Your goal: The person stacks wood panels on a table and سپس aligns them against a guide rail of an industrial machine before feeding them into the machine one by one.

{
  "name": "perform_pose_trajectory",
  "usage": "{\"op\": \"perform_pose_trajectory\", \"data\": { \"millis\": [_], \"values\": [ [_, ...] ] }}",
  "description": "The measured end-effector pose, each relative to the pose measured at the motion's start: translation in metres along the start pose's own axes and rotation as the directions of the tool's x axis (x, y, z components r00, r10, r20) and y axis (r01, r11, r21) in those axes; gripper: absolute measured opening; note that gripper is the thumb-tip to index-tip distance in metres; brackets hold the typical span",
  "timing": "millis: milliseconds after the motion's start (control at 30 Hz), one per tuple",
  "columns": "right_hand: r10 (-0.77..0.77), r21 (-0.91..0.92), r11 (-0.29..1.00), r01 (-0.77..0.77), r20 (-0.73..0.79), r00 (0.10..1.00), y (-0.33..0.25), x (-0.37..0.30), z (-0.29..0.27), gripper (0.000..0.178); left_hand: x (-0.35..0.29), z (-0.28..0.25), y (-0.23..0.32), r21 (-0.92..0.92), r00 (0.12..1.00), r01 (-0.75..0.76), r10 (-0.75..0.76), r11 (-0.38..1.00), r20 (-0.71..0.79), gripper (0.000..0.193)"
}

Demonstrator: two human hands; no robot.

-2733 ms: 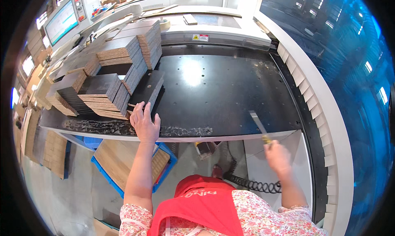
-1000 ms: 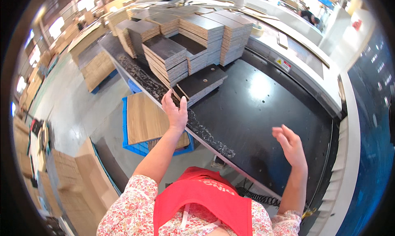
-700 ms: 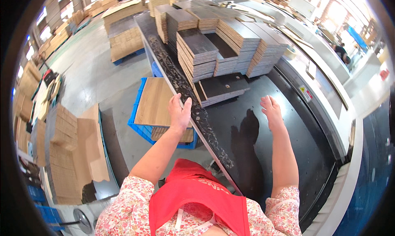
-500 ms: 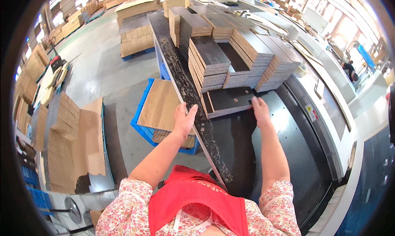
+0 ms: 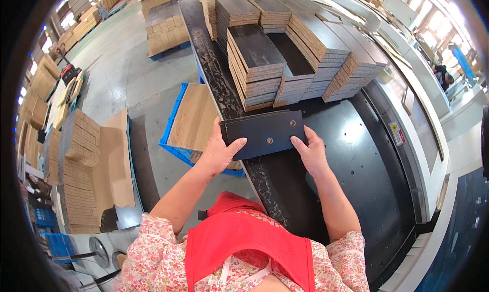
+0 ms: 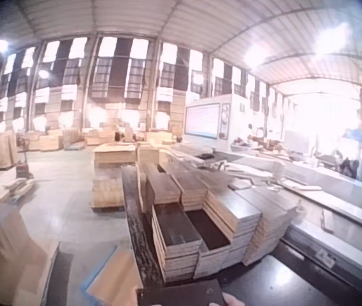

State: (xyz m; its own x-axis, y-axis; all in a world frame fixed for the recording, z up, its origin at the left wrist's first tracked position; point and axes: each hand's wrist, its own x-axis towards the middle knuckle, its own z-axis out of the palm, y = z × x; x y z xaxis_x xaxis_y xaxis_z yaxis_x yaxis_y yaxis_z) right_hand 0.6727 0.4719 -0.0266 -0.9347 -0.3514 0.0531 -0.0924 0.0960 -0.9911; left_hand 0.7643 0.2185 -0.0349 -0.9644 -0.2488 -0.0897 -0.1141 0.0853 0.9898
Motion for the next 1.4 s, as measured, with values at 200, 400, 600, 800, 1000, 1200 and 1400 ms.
{"op": "perform_pose_trajectory", "data": {
  "millis": [200, 400, 600, 800, 1000, 1200, 1400],
  "values": [
    [0.042, 0.063, 0.997, -0.041, -0.018, 0.999, 0.014, 0.006, -0.028, 0.057, 0.007, 0.024, -0.017, -0.126, 0.936, -0.341, 0.349, 0.931, 0.049, 0.114],
    [-0.095, 0.097, 0.99, 0.098, -0.039, 0.995, 0.022, 0.023, -0.036, 0.094, 0.017, 0.032, -0.034, -0.04, 0.866, -0.497, 0.499, 0.867, 0.032, 0.114],
    [0.008, 0.155, 0.988, -0.013, 0.029, 1.0, 0.025, 0.026, -0.025, 0.096, -0.003, 0.028, -0.055, 0.488, 0.838, -0.429, 0.536, 0.76, -0.098, 0.097],
    [-0.013, 0.182, 0.983, 0.003, 0.058, 0.998, 0.031, 0.028, -0.028, 0.085, -0.027, 0.017, -0.064, 0.381, 0.833, -0.415, 0.514, 0.826, -0.204, 0.068],
    [-0.047, 0.175, 0.984, 0.033, 0.075, 0.996, 0.032, 0.029, -0.029, 0.078, -0.036, 0.03, -0.057, 0.41, 0.772, -0.491, 0.602, 0.769, -0.204, 0.053],
    [-0.067, 0.16, 0.986, 0.052, 0.093, 0.993, 0.034, 0.03, -0.031, 0.075, -0.028, 0.029, -0.055, 0.299, 0.777, -0.461, 0.543, 0.836, -0.318, 0.032],
    [-0.057, 0.152, 0.987, 0.045, 0.07, 0.996, 0.036, 0.03, -0.03, 0.076, -0.015, 0.02, -0.048, 0.422, 0.718, -0.479, 0.621, 0.769, -0.316, 0.016]
  ]
}}
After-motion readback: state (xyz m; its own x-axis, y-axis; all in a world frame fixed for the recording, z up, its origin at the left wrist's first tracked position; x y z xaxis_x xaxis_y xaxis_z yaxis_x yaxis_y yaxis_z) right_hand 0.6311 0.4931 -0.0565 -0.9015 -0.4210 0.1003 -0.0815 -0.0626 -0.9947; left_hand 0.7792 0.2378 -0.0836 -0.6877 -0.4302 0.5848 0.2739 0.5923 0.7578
